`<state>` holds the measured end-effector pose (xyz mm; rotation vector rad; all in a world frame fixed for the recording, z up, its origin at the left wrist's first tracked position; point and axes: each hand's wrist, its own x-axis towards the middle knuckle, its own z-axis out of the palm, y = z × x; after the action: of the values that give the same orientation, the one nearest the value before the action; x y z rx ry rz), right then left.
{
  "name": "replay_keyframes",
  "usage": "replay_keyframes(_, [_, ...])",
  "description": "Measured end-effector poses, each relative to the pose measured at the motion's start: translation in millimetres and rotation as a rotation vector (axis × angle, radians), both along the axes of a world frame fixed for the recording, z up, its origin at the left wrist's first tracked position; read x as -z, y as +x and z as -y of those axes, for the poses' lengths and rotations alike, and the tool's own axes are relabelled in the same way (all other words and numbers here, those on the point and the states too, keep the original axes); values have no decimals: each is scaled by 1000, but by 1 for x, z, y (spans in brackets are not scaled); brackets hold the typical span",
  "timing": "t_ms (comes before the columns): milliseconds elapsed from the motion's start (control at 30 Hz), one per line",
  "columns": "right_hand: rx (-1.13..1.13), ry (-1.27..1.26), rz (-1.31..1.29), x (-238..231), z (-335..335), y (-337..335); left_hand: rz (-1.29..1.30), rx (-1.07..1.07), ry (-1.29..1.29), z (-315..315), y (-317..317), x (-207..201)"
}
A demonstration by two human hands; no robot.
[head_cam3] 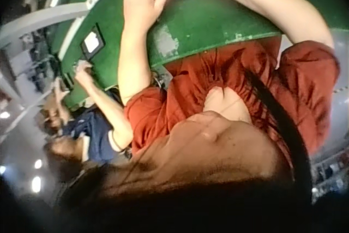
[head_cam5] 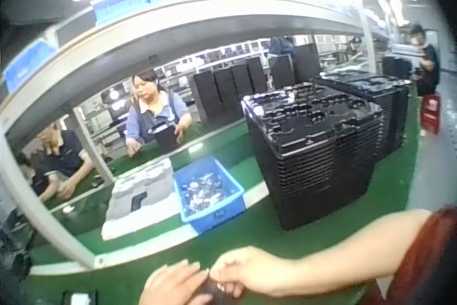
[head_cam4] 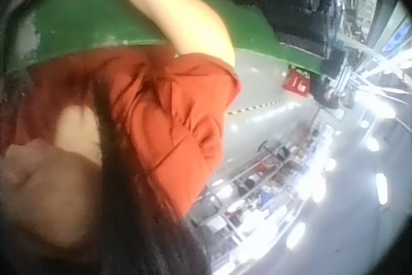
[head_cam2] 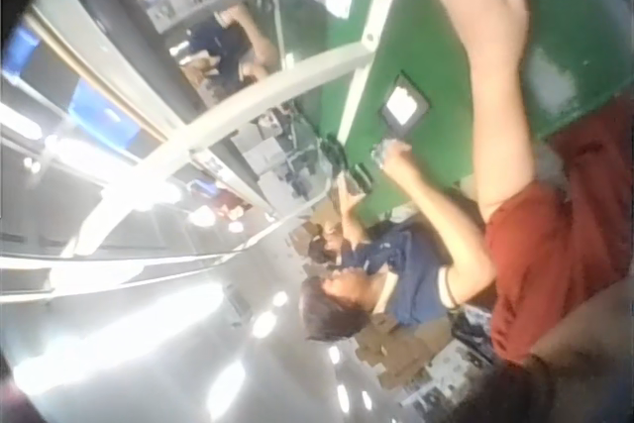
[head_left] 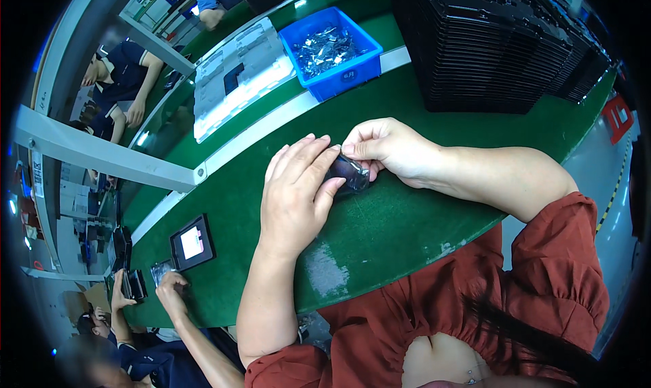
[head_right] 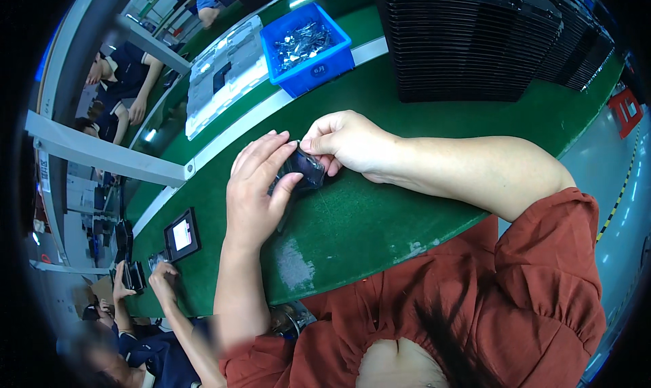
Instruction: The person unpacks small blue electronic components from a clear plastic bag and places them into a black plastic tray. The person repeats this process, handling the components one by one and arranging them in the tray slots.
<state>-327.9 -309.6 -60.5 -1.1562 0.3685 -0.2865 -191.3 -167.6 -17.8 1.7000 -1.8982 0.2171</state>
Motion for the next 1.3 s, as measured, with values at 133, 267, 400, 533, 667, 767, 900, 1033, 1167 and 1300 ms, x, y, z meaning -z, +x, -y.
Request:
replay_keyframes(133, [50, 23, -81, -5, 1, 2, 87, -12, -51, 1, -4, 4])
replay_keyframes(267, [59, -89, -98, -7, -2, 2, -11, 21, -73, 4, -12, 6])
replay_keyframes(400, [76, -371, -123, -11, -9, 2, 35, 53, -112, 5, -13, 5])
replay_keyframes(533, [119, -1036, -21, -9, 10, 7, -27, 134, -86, 1, -11, 1])
replay_keyframes(667, [-76, -1073, -48, -11, 15, 10, -115, 176, -54, 0, -5, 2])
replay_keyframes(767, [-129, -1086, -105, -14, 15, 7, -114, 222, -57, 1, -6, 5])
replay_keyframes(900, [-36, -1127, -7, -10, 15, 8, -136, 210, -67, 3, -6, 6])
replay_keyframes(1033, [23, -997, 55, -17, 12, 2, -114, 156, -89, 3, -3, 7])
replay_keyframes(1167, [-13, -1143, 158, -19, 13, -2, -117, 97, -98, 4, -1, 9])
replay_keyframes(1300, [-71, -998, 129, -11, 17, -2, -66, 87, -112, 4, -2, 8])
